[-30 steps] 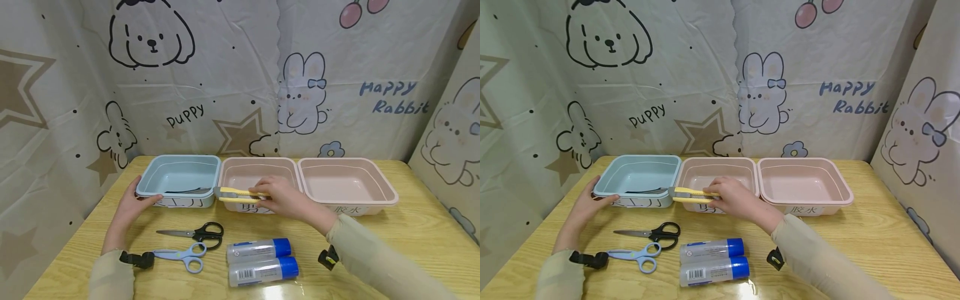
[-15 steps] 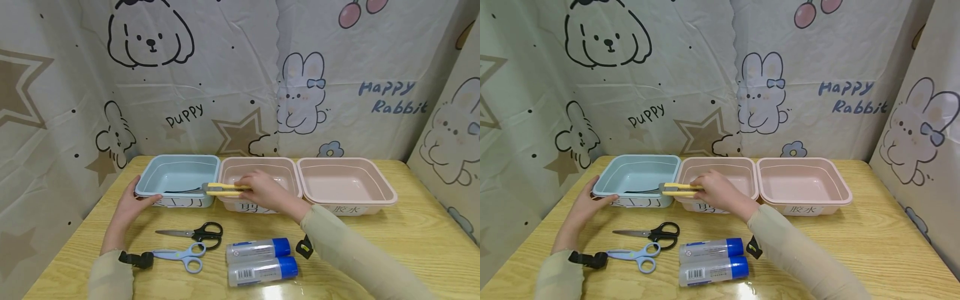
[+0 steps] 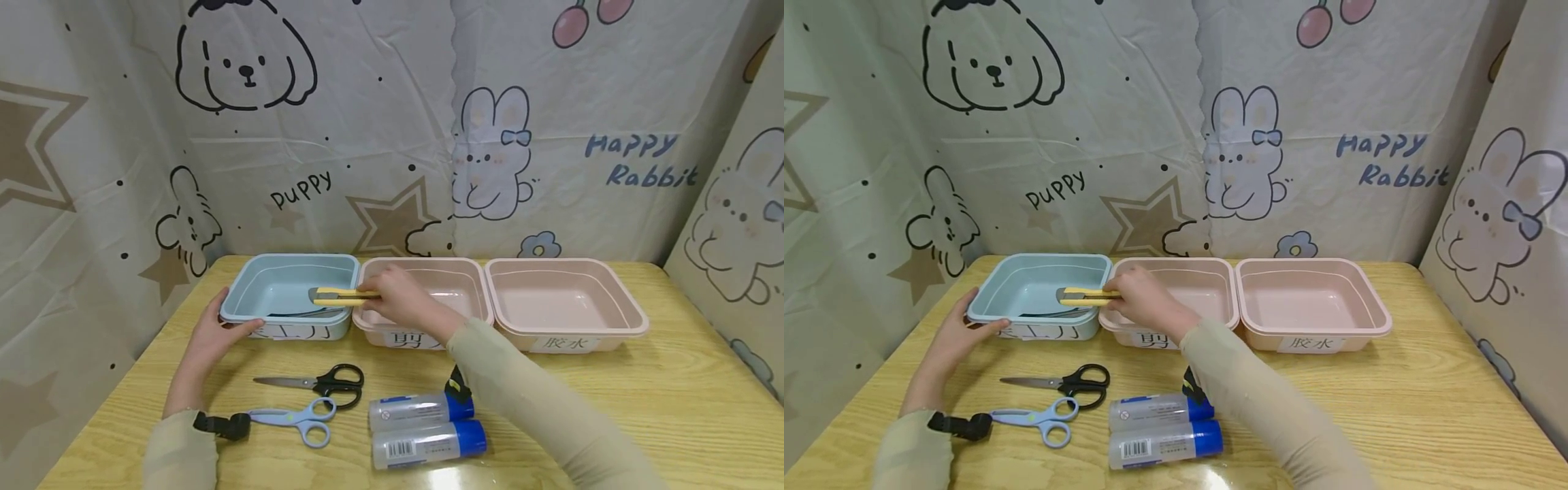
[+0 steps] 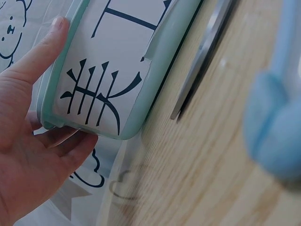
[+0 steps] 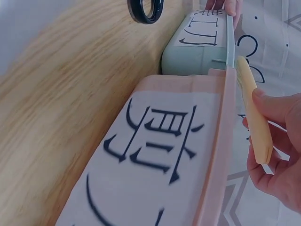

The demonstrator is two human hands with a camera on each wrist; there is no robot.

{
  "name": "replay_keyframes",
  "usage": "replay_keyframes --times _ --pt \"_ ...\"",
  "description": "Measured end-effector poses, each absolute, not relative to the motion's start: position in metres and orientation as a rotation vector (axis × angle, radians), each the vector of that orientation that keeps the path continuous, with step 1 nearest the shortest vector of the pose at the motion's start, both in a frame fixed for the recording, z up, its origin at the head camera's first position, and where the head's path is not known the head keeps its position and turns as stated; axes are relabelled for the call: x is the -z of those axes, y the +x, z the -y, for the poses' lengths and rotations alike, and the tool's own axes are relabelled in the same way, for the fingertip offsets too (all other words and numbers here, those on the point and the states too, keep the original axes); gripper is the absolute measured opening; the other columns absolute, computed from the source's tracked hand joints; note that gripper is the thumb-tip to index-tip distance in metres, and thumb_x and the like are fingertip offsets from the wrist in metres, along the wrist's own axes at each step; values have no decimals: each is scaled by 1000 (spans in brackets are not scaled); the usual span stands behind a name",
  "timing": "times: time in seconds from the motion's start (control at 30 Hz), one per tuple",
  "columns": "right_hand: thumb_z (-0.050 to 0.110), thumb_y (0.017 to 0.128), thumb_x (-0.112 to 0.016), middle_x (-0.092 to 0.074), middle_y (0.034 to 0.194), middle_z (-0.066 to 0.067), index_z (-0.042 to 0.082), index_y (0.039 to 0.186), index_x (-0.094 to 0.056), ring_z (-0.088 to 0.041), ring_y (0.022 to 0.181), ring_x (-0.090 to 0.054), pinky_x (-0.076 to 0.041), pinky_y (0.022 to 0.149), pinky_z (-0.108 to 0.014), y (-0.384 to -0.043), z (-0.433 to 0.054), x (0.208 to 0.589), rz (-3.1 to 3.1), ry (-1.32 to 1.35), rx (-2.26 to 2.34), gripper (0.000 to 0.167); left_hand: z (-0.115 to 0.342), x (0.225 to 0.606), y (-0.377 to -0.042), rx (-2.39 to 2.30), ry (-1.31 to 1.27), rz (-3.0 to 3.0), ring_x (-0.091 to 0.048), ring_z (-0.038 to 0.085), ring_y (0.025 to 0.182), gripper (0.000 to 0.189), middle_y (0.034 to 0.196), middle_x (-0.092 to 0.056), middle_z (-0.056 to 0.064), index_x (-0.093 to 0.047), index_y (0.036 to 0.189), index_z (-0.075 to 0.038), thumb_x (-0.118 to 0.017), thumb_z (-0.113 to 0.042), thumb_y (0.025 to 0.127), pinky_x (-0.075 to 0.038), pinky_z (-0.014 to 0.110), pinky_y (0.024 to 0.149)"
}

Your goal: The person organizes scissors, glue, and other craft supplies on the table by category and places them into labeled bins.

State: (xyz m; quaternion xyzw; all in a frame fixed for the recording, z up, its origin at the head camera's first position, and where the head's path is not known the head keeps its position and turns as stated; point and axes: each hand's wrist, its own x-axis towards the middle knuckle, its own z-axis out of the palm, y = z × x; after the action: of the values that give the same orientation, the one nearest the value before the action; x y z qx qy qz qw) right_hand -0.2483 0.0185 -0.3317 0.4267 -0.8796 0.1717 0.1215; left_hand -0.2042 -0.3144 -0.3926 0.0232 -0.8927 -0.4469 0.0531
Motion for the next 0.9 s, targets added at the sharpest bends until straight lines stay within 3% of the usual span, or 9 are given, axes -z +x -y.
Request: replay_keyframes --times 0.2,0.33,0.57,0.8,0.9 --pt "20 84 -65 -69 94 1 11 103 -70 -14 86 -60 -40 89 -29 -256 2 335 2647 1222 -441 22 313 395 -203 1363 82 2722 -27 45 128 105 146 -14 27 3 146 -9 -70 -39 78 -30 58 99" --pt "21 86 -63 -69 99 2 11 106 -69 -12 87 -62 -40 89 -29 -258 16 333 2707 1203 -443 23 313 393 -203 1359 92 2729 -26 45 128 105 147 -13 27 4 146 -9 -69 -40 78 -29 58 99" --pt "22 86 -62 -68 102 1 11 108 -68 -13 93 -63 -31 104 -34 -266 40 333 2759 1180 -442 25 313 390 -203 1374 91 2728 -25 45 129 105 147 -11 27 3 146 -8 -69 -40 78 -29 57 100" --pt "23 88 -60 -68 103 4 15 108 -68 -17 98 -55 -43 87 -27 -275 57 337 2837 1088 -410 23 314 391 -206 1373 85 2723 -26 45 129 105 148 -11 26 3 146 -8 -70 -41 77 -29 57 100" --pt "24 87 -61 -67 103 5 16 107 -68 -17 99 -56 -43 88 -26 -278 62 338 2857 1065 -400 23 315 392 -206 1366 88 2720 -26 45 129 105 148 -11 26 3 146 -9 -70 -40 77 -29 57 100"
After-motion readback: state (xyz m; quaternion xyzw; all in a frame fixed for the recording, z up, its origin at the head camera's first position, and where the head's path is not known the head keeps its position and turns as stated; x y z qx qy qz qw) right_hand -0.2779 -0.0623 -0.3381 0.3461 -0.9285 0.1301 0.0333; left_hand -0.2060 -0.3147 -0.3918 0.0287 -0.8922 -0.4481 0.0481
